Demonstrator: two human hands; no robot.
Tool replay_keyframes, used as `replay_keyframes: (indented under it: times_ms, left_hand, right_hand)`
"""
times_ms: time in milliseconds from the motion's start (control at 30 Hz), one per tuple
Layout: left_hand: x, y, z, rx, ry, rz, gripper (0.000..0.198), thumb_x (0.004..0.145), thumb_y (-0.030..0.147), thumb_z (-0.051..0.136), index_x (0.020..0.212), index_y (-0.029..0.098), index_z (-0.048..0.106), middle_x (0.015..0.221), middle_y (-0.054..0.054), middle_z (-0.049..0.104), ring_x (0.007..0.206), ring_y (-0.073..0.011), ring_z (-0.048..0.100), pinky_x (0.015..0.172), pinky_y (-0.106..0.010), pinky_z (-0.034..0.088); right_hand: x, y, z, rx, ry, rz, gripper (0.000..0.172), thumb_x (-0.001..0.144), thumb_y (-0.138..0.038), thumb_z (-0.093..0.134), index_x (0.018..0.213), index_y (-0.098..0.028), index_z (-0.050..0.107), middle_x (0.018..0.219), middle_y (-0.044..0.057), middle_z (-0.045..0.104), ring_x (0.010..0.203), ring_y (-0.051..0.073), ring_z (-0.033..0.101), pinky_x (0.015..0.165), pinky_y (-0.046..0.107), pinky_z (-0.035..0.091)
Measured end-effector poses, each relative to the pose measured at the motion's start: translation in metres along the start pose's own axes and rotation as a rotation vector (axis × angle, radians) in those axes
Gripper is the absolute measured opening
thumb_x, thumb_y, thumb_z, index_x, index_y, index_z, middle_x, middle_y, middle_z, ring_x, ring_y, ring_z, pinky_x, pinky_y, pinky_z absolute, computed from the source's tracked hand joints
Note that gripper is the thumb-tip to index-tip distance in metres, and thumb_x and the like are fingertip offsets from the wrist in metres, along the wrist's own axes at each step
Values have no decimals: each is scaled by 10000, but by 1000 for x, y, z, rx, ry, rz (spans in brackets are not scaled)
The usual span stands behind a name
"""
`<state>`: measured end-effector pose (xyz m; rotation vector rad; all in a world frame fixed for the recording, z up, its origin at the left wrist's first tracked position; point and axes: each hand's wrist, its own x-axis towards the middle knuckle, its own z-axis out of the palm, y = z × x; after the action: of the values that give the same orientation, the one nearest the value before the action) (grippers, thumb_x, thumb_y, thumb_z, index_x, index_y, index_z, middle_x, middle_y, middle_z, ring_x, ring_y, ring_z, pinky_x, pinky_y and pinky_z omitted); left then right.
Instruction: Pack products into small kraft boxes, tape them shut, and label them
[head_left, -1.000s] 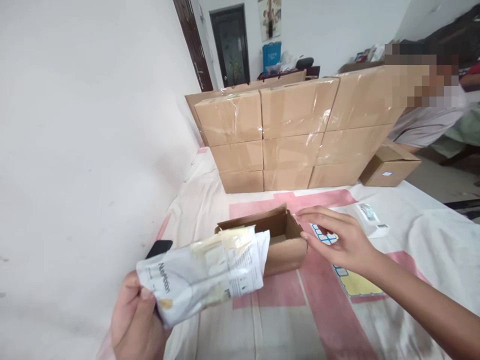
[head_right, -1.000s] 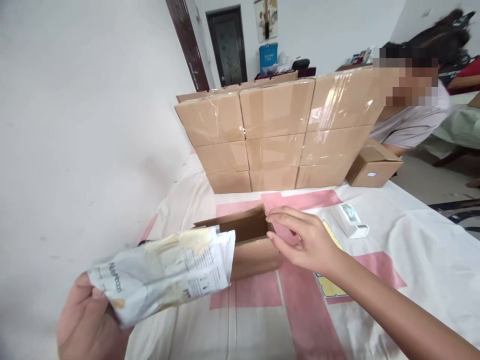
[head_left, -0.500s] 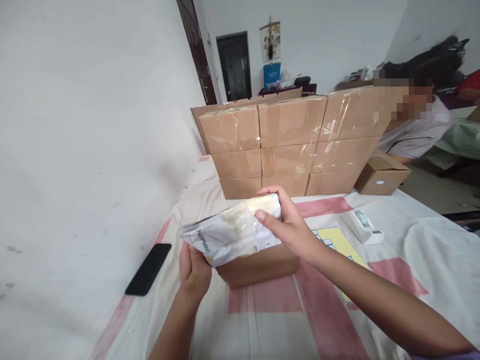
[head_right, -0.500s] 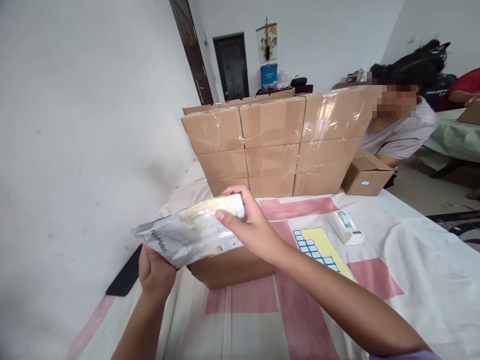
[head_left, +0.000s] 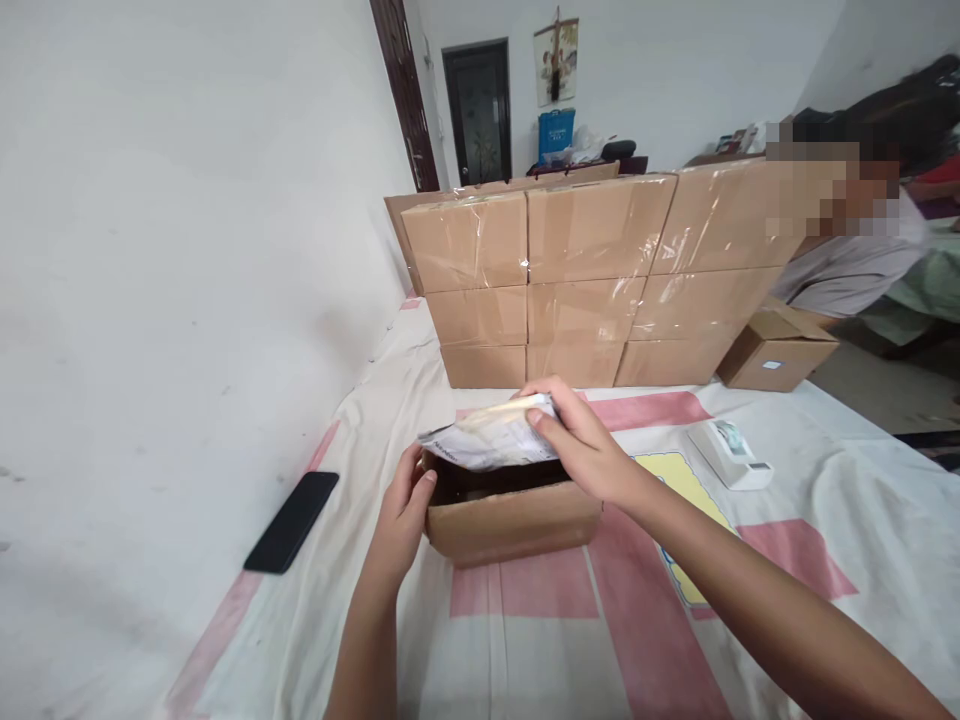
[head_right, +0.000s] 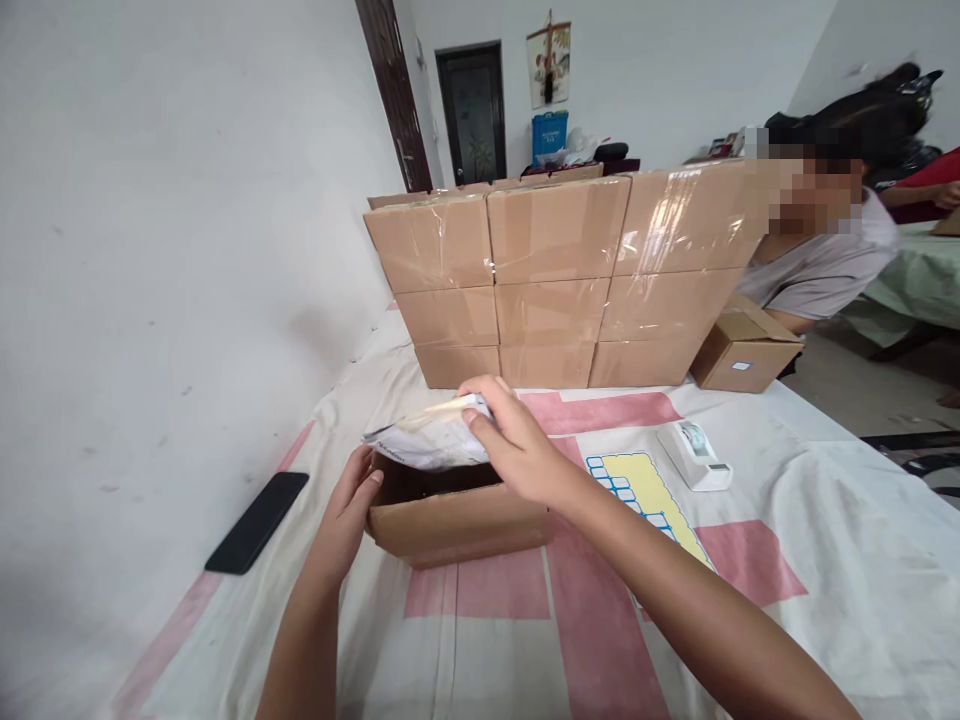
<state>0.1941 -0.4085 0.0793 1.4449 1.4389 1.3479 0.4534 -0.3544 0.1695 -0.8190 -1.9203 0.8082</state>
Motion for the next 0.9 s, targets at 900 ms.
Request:
replay_keyframes:
  times_ms: [900]
  left_hand:
    - [-49, -53, 21, -18, 65, 125, 954, 825, 832, 446, 1591, 282, 306, 1676, -97, 281, 1551, -349, 227, 1283, -507, 193]
  right_hand:
    - [-107, 62, 23, -127, 75, 66, 496, 975, -230, 542, 1438, -333, 399, 1331, 97, 669, 1272, 269, 623, 1022, 467, 556]
